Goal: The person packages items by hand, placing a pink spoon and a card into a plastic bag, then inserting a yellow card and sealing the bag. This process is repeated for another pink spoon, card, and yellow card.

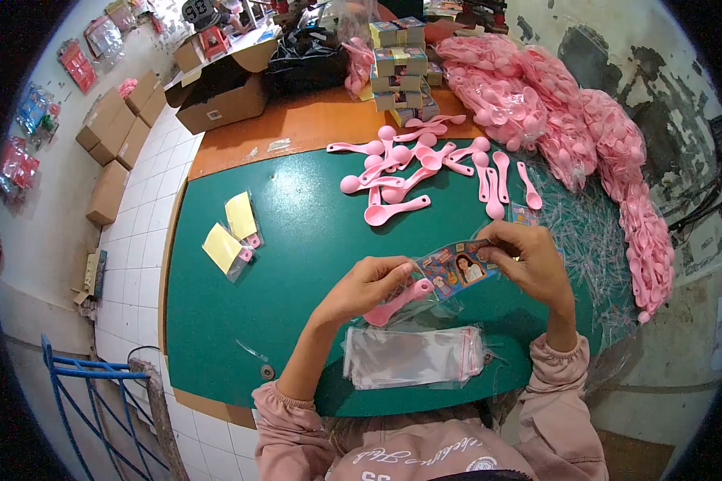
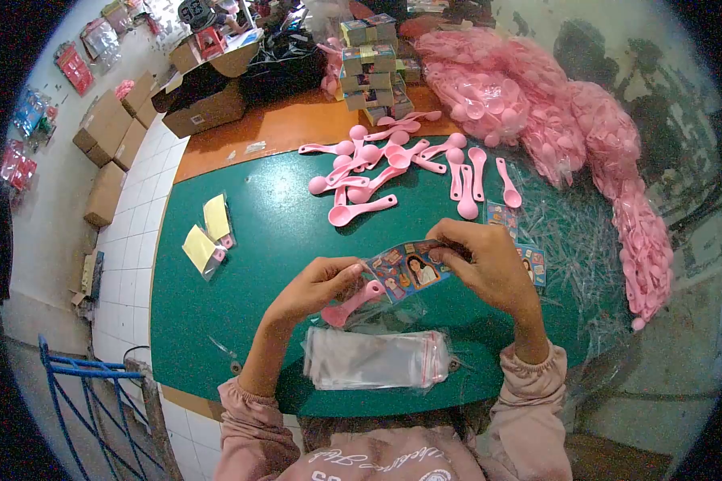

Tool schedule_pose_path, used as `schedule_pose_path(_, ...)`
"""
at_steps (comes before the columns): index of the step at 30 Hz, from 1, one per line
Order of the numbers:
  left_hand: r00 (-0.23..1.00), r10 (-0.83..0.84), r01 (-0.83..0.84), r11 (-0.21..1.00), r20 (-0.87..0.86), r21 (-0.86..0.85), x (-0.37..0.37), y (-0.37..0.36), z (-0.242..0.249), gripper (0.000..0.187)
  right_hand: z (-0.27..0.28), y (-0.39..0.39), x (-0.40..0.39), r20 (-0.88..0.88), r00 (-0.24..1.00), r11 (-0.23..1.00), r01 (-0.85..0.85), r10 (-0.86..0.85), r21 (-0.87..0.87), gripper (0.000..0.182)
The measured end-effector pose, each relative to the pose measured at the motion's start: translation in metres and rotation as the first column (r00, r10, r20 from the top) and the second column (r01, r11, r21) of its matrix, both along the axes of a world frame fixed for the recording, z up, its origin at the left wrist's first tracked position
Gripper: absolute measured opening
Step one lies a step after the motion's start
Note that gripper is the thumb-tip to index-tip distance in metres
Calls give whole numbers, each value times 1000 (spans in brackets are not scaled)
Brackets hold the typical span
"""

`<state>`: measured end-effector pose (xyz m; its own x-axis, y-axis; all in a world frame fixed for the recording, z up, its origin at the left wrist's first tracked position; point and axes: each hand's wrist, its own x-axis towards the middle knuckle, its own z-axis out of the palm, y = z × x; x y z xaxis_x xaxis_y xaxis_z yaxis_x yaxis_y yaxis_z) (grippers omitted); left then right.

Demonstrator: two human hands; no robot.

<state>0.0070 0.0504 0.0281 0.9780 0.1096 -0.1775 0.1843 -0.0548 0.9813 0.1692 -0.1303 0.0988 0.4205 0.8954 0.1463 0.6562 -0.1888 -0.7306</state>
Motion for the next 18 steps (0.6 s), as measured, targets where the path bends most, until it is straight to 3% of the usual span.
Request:
schedule_pose_path(4, 996, 77, -74, 996, 50, -56, 0, -5, 6, 34, 3, -4, -2, -75, 991, 993, 105, -109, -59, 12)
schedule_pose_path(6, 998, 55, -56, 998, 27, 9, 1, -3, 1, 33, -6, -3, 1, -55, 998, 998, 1, 2, 60, 12)
schedule_pose_path(10, 999, -5, 2, 999, 53, 53, 1, -4, 2, 32, -14, 3, -5, -66, 997, 996, -33, 39, 80, 13)
schedule_pose_path(13, 994, -109, 111, 988, -28, 109, 0, -1, 2, 32, -16, 7, -9, -8, 996, 994, -89, 90, 69, 13)
schedule_pose_path(15, 985, 2, -18, 995, 171, 95, 0, -5, -4, 28, -16, 9, -12, -150, 983, 991, -116, 106, -60, 13)
schedule_pose_path(16, 985, 1, -18, 996, 170, 93, 0, -4, -2, 28, -18, 9, -13, -151, 983, 991, -115, 105, -61, 13)
schedule_pose_path(18, 1000, -20, 19, 947, 2, 321, -2, -1, 9, 26, -24, 8, -15, -133, 991, 1000, 9, -9, -1, 14)
